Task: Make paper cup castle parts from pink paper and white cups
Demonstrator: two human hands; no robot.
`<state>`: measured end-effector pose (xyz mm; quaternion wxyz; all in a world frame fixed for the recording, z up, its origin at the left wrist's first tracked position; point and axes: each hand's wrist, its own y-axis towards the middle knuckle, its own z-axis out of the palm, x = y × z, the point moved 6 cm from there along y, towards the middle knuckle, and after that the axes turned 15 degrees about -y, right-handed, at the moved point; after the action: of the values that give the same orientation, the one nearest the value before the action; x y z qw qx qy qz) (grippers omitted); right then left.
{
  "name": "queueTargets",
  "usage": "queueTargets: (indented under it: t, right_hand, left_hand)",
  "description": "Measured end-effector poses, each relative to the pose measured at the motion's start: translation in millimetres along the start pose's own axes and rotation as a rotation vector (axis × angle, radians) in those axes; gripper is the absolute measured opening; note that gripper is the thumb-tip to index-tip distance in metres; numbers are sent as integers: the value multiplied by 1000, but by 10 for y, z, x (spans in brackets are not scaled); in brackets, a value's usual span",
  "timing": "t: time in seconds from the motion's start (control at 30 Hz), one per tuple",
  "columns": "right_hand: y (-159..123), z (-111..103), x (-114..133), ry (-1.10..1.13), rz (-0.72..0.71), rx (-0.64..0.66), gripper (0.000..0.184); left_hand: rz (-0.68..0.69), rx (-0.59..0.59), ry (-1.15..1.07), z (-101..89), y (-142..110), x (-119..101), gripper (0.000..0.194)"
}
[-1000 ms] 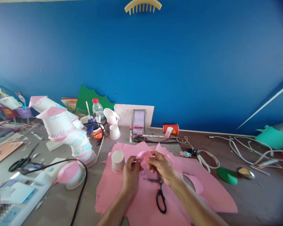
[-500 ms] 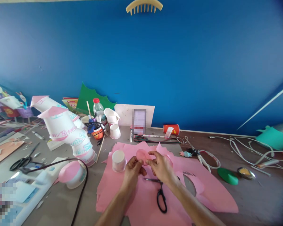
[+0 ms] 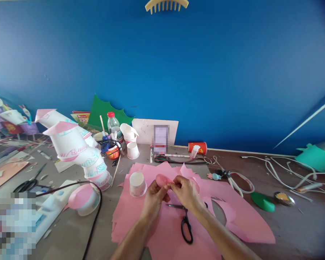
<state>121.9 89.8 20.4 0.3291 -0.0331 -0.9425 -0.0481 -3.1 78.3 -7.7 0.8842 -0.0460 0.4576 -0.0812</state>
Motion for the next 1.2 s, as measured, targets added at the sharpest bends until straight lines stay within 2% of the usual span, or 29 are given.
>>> queueTargets:
  t: [0.23,0.37,0.5,0.67,0.77,1.2]
  right_hand:
    - [9,26,9,58,-45,11,30]
    - [3,50,29,68,-99,69,29]
    - [-7,49,26,58,-104,63,32]
    - [-23,10,62,99,-128,32,19]
    - [-23,12,66,131,-121,32,21]
    - [-33,107,32,346,-51,60,19]
  left_hand:
    - [-7,-7,76,-76,39,41,31]
    - [49,-48,179,-107,40,4,28]
    - [110,-75,288,-78,11,-63,26]
    - [153,-66,400,-30,-32,-92,23]
    - [163,-47,451,-19,-39,-88,23]
    - [146,-48,420,-13,-45,-98,20]
